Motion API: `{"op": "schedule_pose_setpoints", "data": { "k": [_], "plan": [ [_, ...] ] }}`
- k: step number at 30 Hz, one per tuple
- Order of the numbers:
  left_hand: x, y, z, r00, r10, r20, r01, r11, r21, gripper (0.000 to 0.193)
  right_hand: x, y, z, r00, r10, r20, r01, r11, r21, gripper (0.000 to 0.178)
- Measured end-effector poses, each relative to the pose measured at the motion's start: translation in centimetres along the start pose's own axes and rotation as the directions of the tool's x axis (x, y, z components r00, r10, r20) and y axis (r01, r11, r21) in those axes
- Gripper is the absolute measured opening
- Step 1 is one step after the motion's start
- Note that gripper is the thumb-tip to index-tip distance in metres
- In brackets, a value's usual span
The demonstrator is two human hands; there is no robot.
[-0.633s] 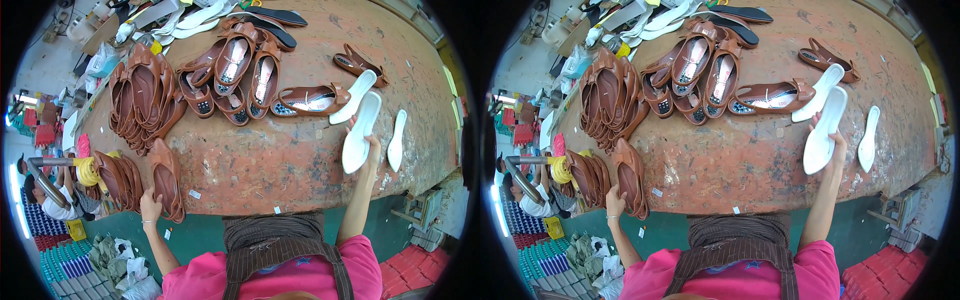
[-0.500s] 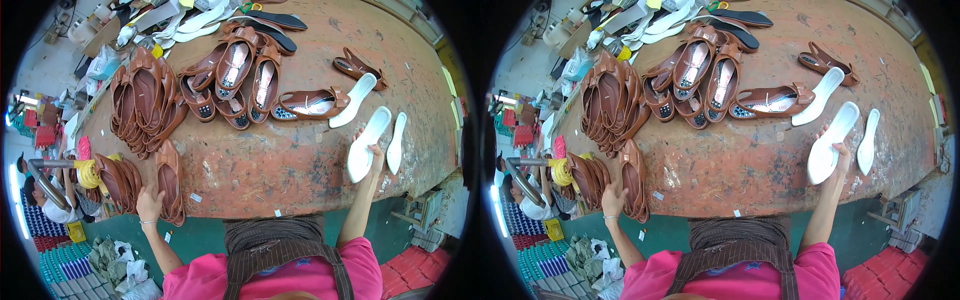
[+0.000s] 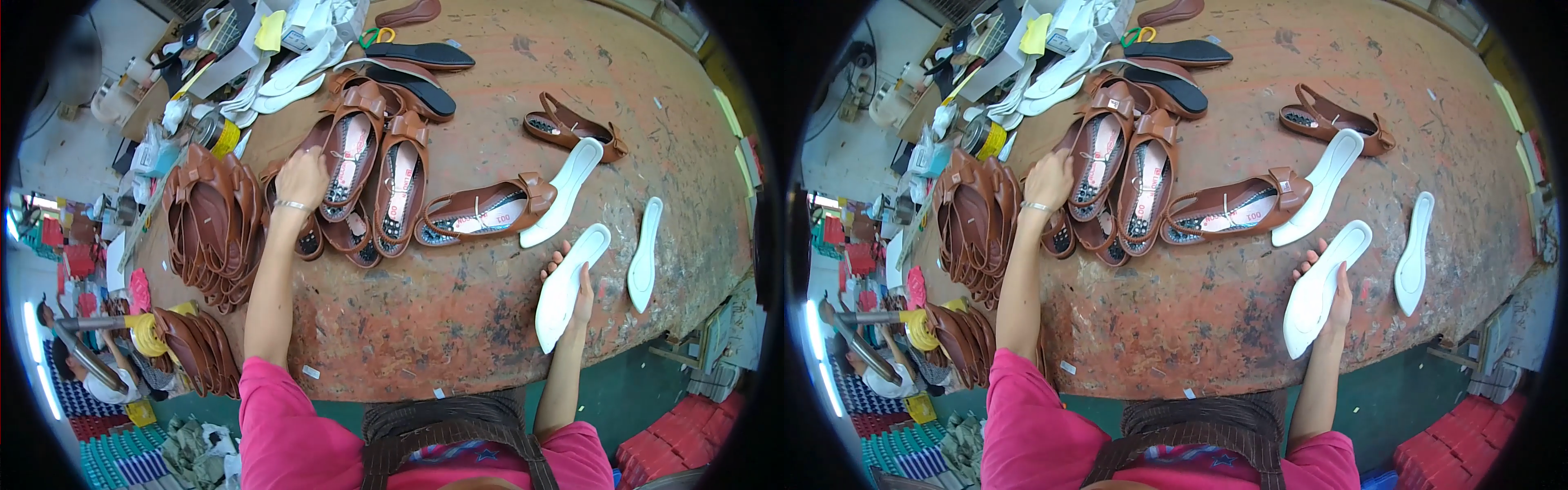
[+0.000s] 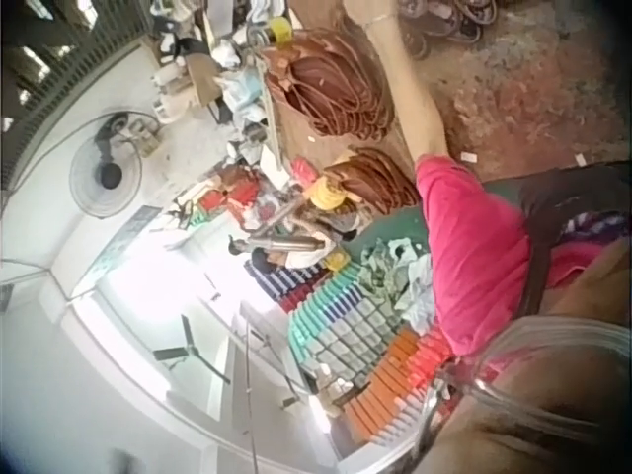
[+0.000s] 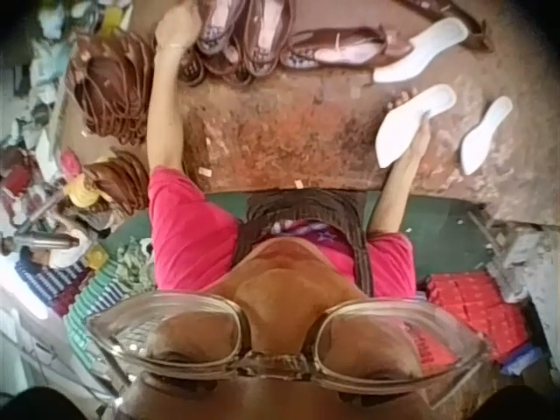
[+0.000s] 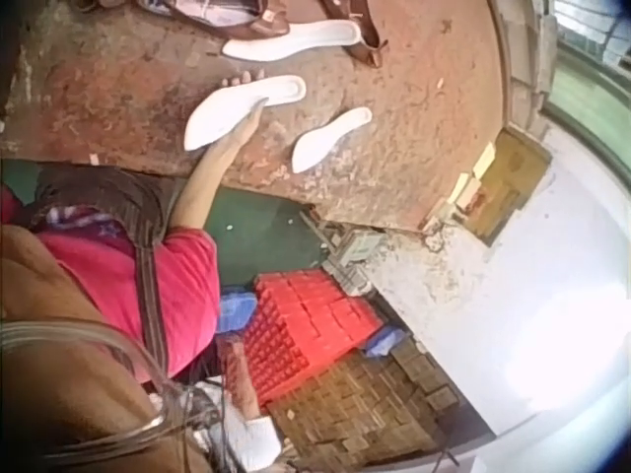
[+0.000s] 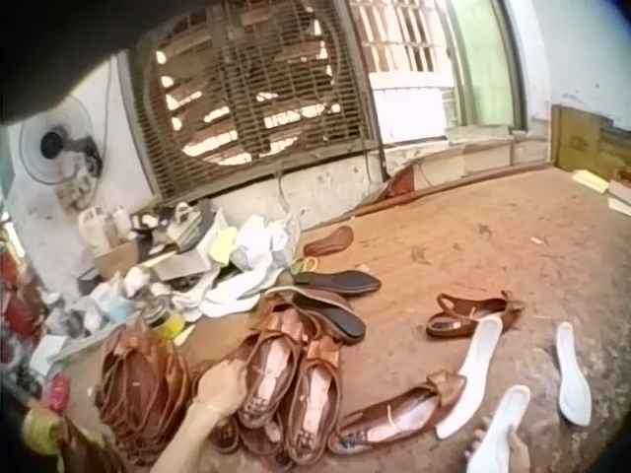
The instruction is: Inserting insoles into leather flat shoes at a manufacturing workbench.
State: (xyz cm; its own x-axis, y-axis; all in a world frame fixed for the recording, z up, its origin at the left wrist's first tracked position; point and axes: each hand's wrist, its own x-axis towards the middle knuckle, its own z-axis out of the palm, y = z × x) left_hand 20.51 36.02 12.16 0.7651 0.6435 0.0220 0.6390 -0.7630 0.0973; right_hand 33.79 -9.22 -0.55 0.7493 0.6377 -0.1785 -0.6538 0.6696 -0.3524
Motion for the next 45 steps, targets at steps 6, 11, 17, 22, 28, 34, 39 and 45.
{"op": "schedule_pose_setpoints", "data": {
  "k": [6, 11, 17, 22, 28, 34, 39, 45],
  "plan": [
    [-5.3, -0.6, -2.2, 0.989, -0.083, 0.126, 0.067, 0.990, 0.126, 0.022, 0.4, -0.3, -0.1, 0.999, 0.028, -0.045, -0.029, 0.999, -0.015, 0.057],
    [0.1, 5.1, -3.5, 0.950, 0.213, -0.228, -0.178, 0.970, 0.164, 0.025, 0.5, -0.9, -0.1, 0.998, 0.010, -0.068, -0.013, 0.999, -0.037, 0.059],
    [16.4, 10.7, 4.6, 0.986, -0.060, 0.155, 0.050, 0.996, 0.071, 0.043, 0.8, -0.3, 0.2, 0.991, 0.037, -0.130, -0.043, 0.998, -0.042, 0.062],
    [20.2, 7.5, 5.8, 0.960, -0.194, -0.202, 0.134, 0.951, -0.278, 0.023, 0.1, -0.2, -0.8, 0.999, 0.031, -0.024, -0.032, 0.999, -0.037, 0.061],
    [4.3, 9.4, -10.0, 0.997, 0.071, 0.028, -0.027, 0.672, -0.740, 0.020, -1.4, -0.4, -0.8, 0.999, 0.004, -0.051, -0.009, 0.997, -0.083, 0.064],
    [-19.0, 9.3, -7.8, 0.697, 0.713, -0.076, -0.704, 0.661, -0.259, 0.008, -5.3, -2.8, 4.2, 0.989, -0.141, 0.034, 0.139, 0.851, -0.507, 0.063],
    [-30.9, 4.3, 0.2, 0.685, 0.700, 0.204, -0.691, 0.712, -0.124, 0.015, -9.2, -1.2, 9.3, 0.905, -0.036, 0.424, 0.415, -0.138, -0.899, 0.043],
    [-39.1, 3.0, 6.7, 0.936, -0.229, -0.267, 0.066, 0.860, -0.505, 0.035, -12.0, 11.9, 10.0, 0.698, 0.346, 0.627, 0.714, -0.269, -0.646, 0.034]
  ]
}}
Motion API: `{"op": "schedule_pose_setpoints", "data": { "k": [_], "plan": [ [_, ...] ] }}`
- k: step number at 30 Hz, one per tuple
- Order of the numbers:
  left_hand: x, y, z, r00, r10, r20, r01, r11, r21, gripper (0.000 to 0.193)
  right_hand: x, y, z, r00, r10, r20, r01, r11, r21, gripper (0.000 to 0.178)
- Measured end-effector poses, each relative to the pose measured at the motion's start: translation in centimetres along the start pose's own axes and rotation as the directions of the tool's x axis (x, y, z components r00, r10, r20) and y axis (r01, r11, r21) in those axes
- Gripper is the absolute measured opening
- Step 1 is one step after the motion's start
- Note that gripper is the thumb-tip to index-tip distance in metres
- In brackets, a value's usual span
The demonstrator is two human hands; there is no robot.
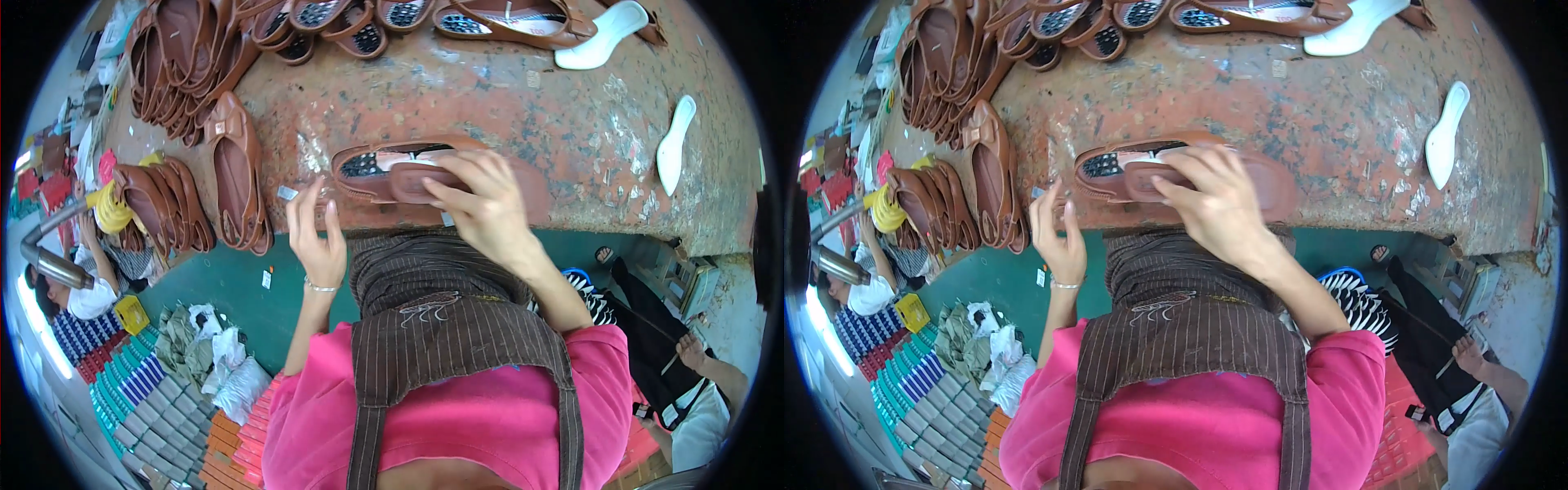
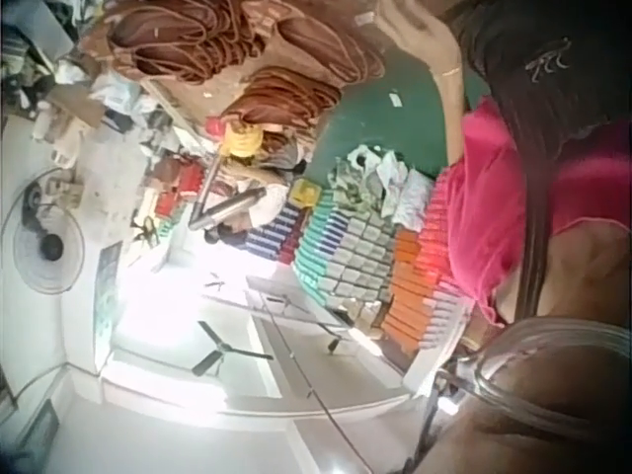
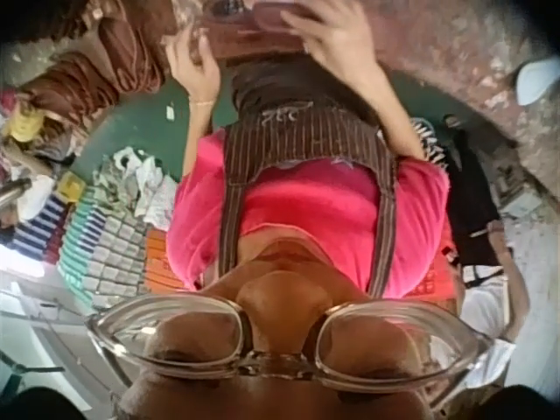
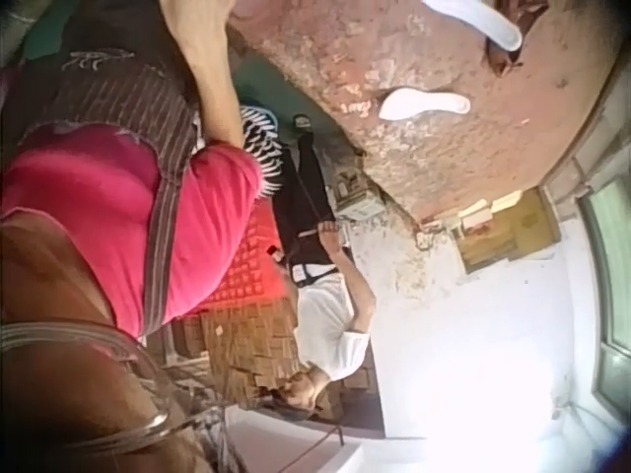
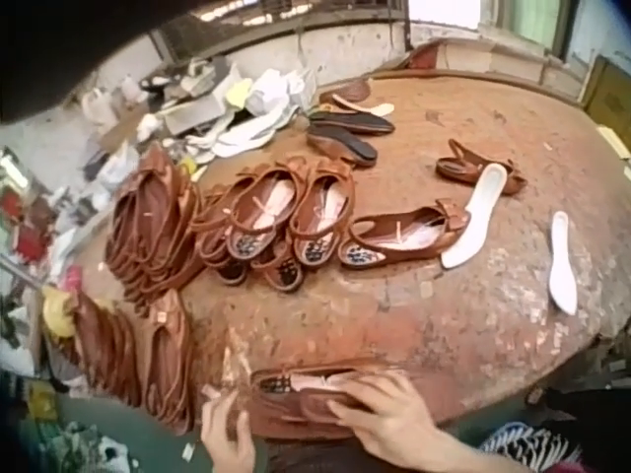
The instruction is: Inserting insoles into leather flat shoes at a manufacturing workbench.
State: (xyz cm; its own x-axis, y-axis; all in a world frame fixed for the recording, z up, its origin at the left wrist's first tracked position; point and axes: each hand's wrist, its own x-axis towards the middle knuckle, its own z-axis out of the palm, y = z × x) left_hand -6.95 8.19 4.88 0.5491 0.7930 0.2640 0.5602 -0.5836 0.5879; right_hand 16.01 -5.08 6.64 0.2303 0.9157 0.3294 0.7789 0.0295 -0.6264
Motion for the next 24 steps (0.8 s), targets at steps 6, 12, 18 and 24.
{"op": "schedule_pose_setpoints", "data": {
  "k": [6, 12, 18, 24],
  "plan": [
    [0.6, -2.0, 3.1, 0.944, -0.307, 0.119, 0.329, 0.864, -0.381, 0.045, 2.5, -0.7, 5.8, 0.996, 0.088, -0.019, -0.085, 0.989, 0.121, 0.023],
    [1.3, -2.7, 4.0, 0.915, -0.386, 0.121, 0.383, 0.730, -0.566, 0.040, 4.5, -1.2, 7.6, 0.999, 0.035, 0.028, -0.037, 0.996, 0.081, 0.026],
    [1.6, -3.9, 4.5, 0.911, -0.380, 0.162, 0.404, 0.743, -0.533, 0.035, 4.8, -1.8, 8.4, 0.994, 0.084, 0.064, -0.088, 0.995, 0.057, 0.024],
    [3.1, -3.1, 4.9, 0.918, -0.375, 0.129, 0.395, 0.843, -0.364, 0.029, 4.5, -1.4, 9.2, 0.991, 0.060, 0.122, -0.054, 0.997, -0.054, 0.027]
  ]
}}
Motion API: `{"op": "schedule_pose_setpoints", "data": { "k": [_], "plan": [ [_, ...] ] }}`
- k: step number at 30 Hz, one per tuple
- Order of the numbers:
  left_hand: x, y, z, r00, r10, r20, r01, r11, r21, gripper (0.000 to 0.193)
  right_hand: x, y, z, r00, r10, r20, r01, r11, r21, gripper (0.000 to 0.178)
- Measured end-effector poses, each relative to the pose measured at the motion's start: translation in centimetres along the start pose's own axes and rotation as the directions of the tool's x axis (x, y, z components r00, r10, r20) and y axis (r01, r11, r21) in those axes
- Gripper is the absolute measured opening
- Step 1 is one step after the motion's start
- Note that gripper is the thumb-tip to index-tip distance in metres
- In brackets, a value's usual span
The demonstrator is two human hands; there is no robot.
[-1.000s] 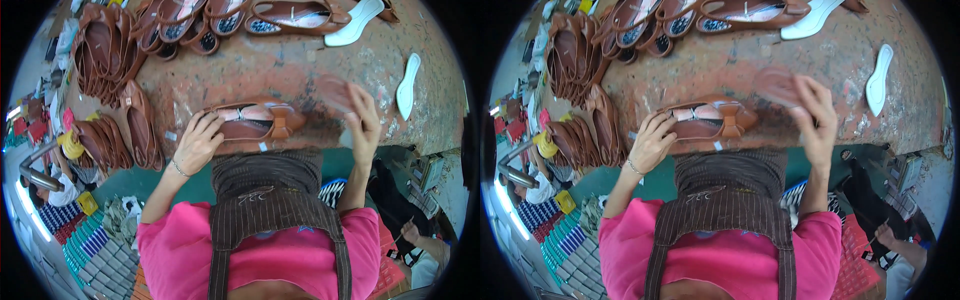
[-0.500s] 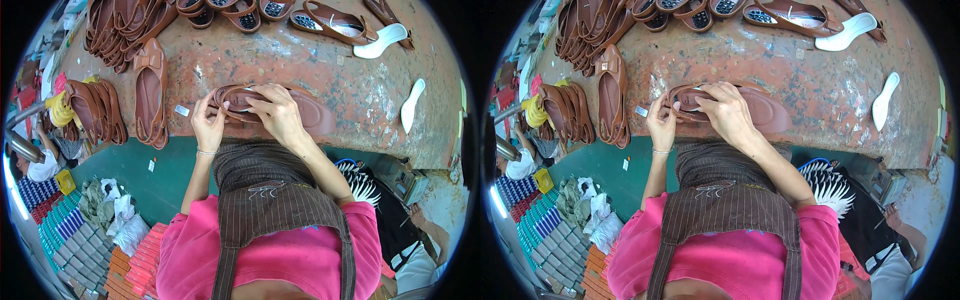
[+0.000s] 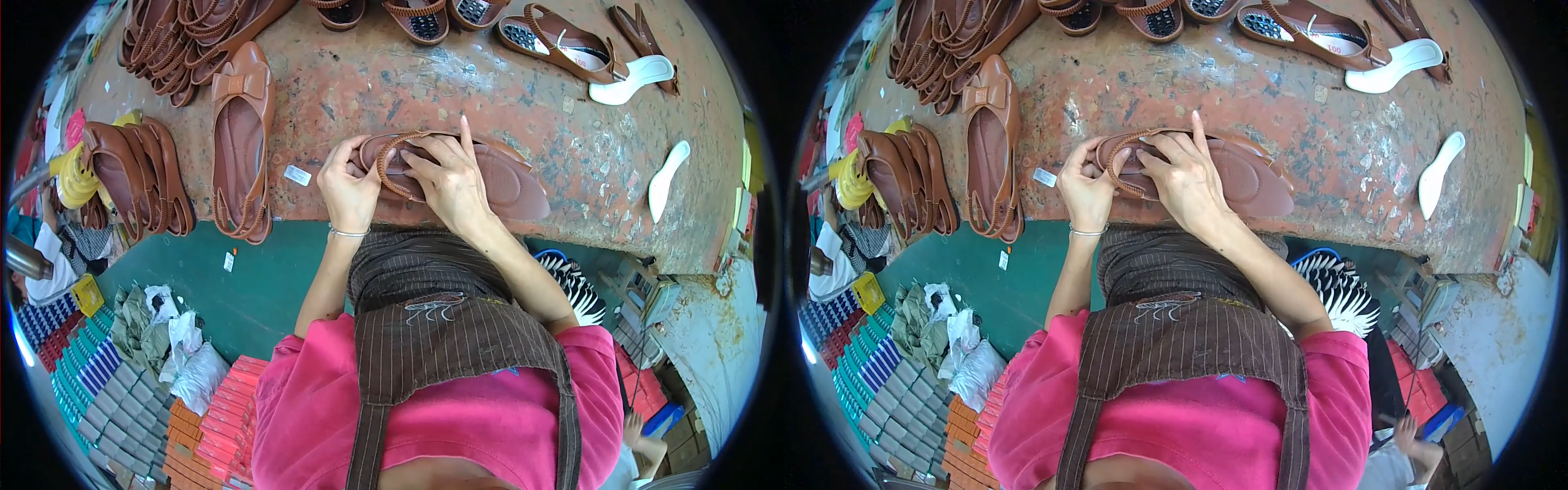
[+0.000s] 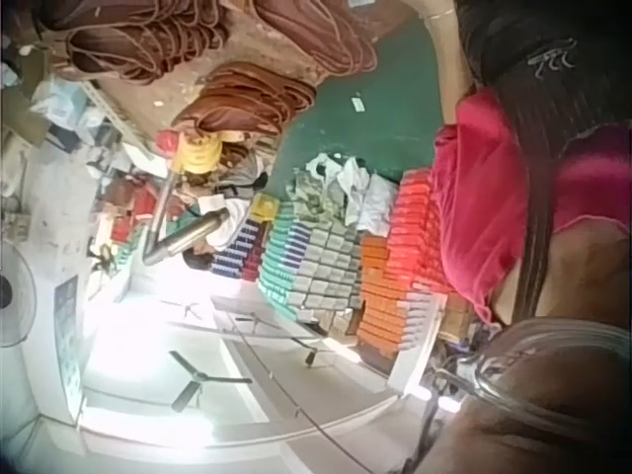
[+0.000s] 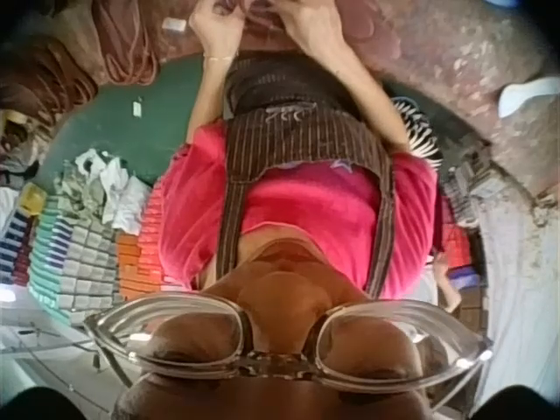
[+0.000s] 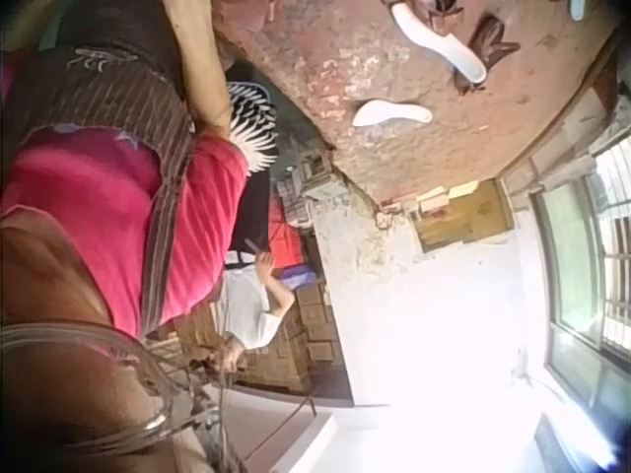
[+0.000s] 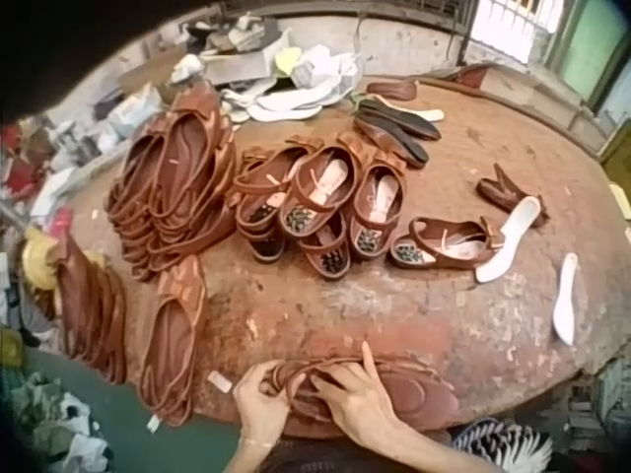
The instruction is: Inserting insoles into leather flat shoes at a manufacturing workbench.
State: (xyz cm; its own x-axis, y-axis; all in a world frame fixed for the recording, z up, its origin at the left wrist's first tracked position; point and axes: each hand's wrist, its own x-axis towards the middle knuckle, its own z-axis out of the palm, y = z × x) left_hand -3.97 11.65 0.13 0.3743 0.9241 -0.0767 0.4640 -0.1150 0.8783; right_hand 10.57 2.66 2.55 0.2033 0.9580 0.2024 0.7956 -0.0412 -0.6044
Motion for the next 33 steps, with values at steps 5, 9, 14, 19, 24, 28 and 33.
{"op": "schedule_pose_setpoints", "data": {
  "k": [5, 9, 14, 19, 24, 28, 33],
  "plan": [
    [0.8, -0.2, 0.4, 0.992, -0.123, -0.032, 0.108, 0.950, -0.294, 0.013, -0.9, 0.3, 0.4, 0.998, -0.017, 0.053, 0.021, 0.998, -0.065, 0.036],
    [1.3, -0.6, 0.2, 0.998, -0.017, -0.067, 0.004, 0.980, -0.199, 0.010, -1.5, 0.2, 0.1, 0.972, -0.199, 0.127, 0.199, 0.980, 0.018, 0.045],
    [1.5, -0.2, -0.2, 1.000, 0.000, -0.016, -0.002, 0.996, -0.095, 0.017, -1.7, -0.9, 0.8, 0.985, -0.091, 0.145, 0.104, 0.991, -0.088, 0.049],
    [1.7, -0.1, 0.2, 0.980, 0.199, 0.005, -0.199, 0.973, 0.117, 0.021, -3.6, -0.5, 0.0, 1.000, -0.014, 0.028, 0.027, 0.854, -0.520, 0.029],
    [-1.1, 1.7, 0.2, 0.961, -0.128, 0.247, 0.105, 0.989, 0.102, 0.022, -2.4, 1.2, -2.9, 0.957, 0.163, -0.239, -0.218, 0.949, -0.227, 0.036],
    [-5.4, 1.9, -0.7, 0.907, -0.054, 0.417, -0.032, 0.980, 0.197, 0.027, 0.7, 3.2, -4.6, 0.648, 0.364, -0.669, -0.602, 0.783, -0.157, 0.062],
    [-9.1, 5.5, 2.4, 0.782, 0.181, 0.597, -0.502, 0.751, 0.429, 0.023, 1.1, 3.8, -5.1, 0.790, 0.405, -0.461, -0.232, 0.893, 0.386, 0.043]
  ]
}}
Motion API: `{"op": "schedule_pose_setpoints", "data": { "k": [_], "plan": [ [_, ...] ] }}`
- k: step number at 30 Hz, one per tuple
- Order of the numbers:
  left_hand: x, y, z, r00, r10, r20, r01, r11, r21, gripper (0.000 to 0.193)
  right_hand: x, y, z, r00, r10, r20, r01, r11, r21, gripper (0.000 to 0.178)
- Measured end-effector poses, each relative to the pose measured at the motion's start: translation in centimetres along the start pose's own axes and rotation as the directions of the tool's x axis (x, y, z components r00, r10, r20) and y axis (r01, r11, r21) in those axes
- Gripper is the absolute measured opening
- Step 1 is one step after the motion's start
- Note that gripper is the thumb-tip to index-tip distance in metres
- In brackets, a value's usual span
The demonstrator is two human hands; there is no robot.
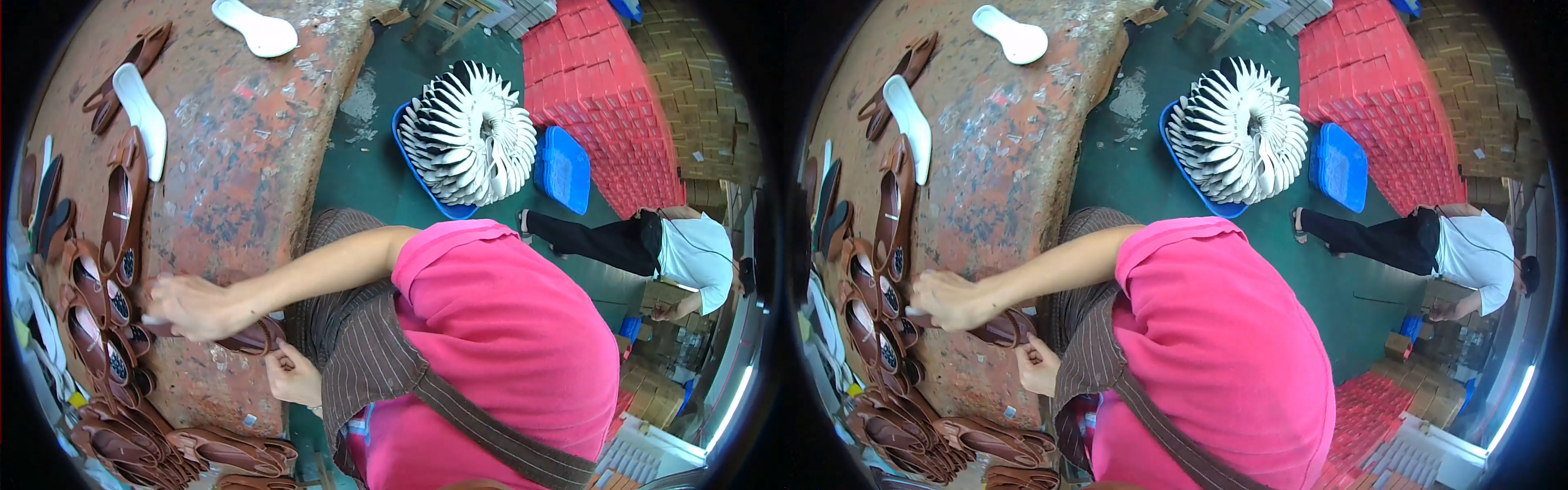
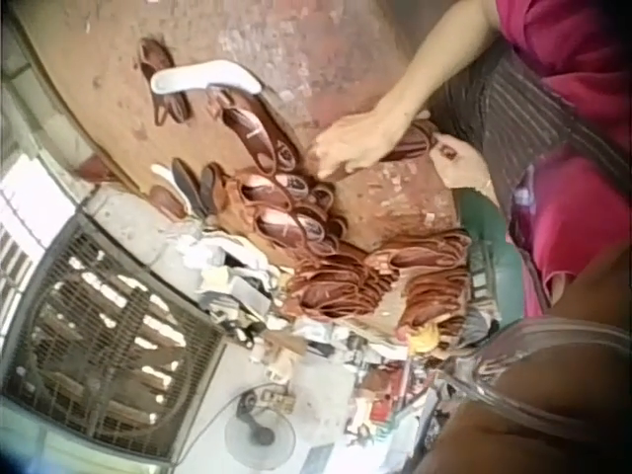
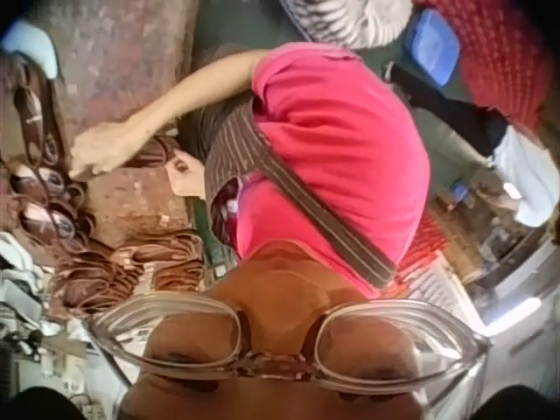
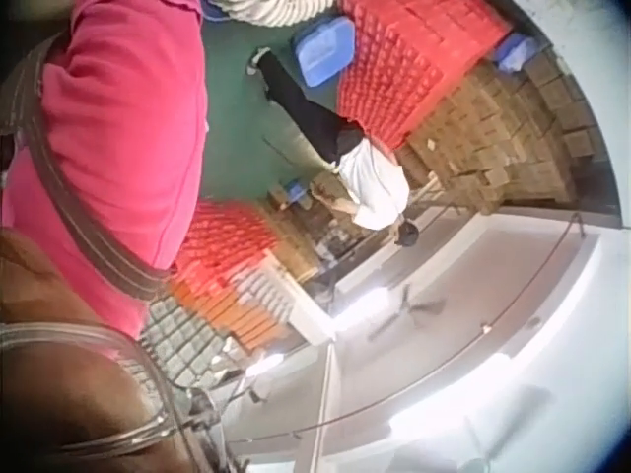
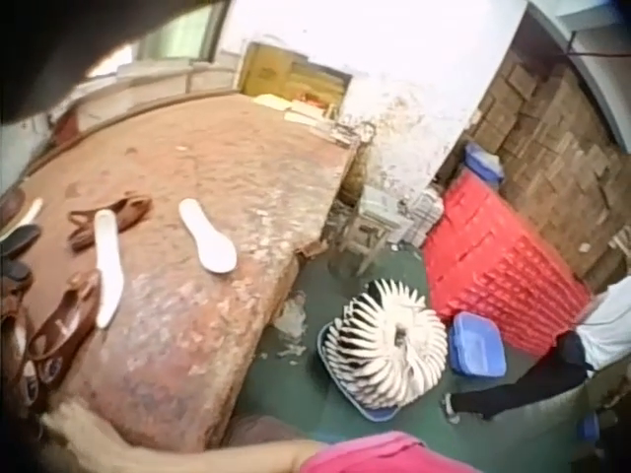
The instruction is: Inserting insoles into leather flat shoes at a manufacturing workbench.
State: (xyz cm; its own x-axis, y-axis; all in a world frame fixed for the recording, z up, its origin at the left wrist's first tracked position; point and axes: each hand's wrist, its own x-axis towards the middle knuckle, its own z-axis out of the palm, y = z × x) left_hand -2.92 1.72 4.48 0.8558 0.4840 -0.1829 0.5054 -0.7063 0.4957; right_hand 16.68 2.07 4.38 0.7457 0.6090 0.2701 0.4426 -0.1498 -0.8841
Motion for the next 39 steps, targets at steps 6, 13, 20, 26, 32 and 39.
{"op": "schedule_pose_setpoints", "data": {
  "k": [6, 13, 20, 26, 32, 39],
  "plan": [
    [-0.3, -1.9, 3.0, 0.850, 0.490, -0.192, -0.436, 0.860, 0.264, 0.036, -9.2, -1.7, -2.6, 0.907, -0.415, 0.066, 0.417, 0.871, -0.260, 0.028],
    [0.1, 0.4, 4.3, 0.922, 0.386, -0.039, -0.371, 0.908, 0.196, 0.061, -3.5, 3.9, 3.2, 0.916, -0.332, 0.226, 0.394, 0.628, -0.671, 0.018],
    [-0.2, -1.6, 6.6, 0.939, 0.239, -0.249, -0.257, 0.965, -0.044, 0.044, -7.0, -0.5, 1.5, 0.967, -0.137, 0.215, 0.249, 0.683, -0.687, 0.058],
    [0.7, 1.4, 4.2, 0.967, 0.176, -0.183, -0.159, 0.982, 0.104, 0.047, -0.7, -0.1, 0.8, 0.791, 0.349, 0.503, 0.101, 0.737, -0.669, 0.055],
    [0.8, 1.6, 3.6, 0.982, 0.106, -0.154, -0.111, 0.994, -0.021, 0.053, -3.8, 0.0, 0.7, 0.915, -0.078, 0.397, 0.334, 0.699, -0.632, 0.066],
    [1.3, 0.7, 4.4, 0.978, 0.164, -0.130, -0.157, 0.986, 0.063, 0.046, -1.5, 1.9, 2.6, 0.928, -0.100, 0.359, 0.360, 0.492, -0.793, 0.033]
  ]
}}
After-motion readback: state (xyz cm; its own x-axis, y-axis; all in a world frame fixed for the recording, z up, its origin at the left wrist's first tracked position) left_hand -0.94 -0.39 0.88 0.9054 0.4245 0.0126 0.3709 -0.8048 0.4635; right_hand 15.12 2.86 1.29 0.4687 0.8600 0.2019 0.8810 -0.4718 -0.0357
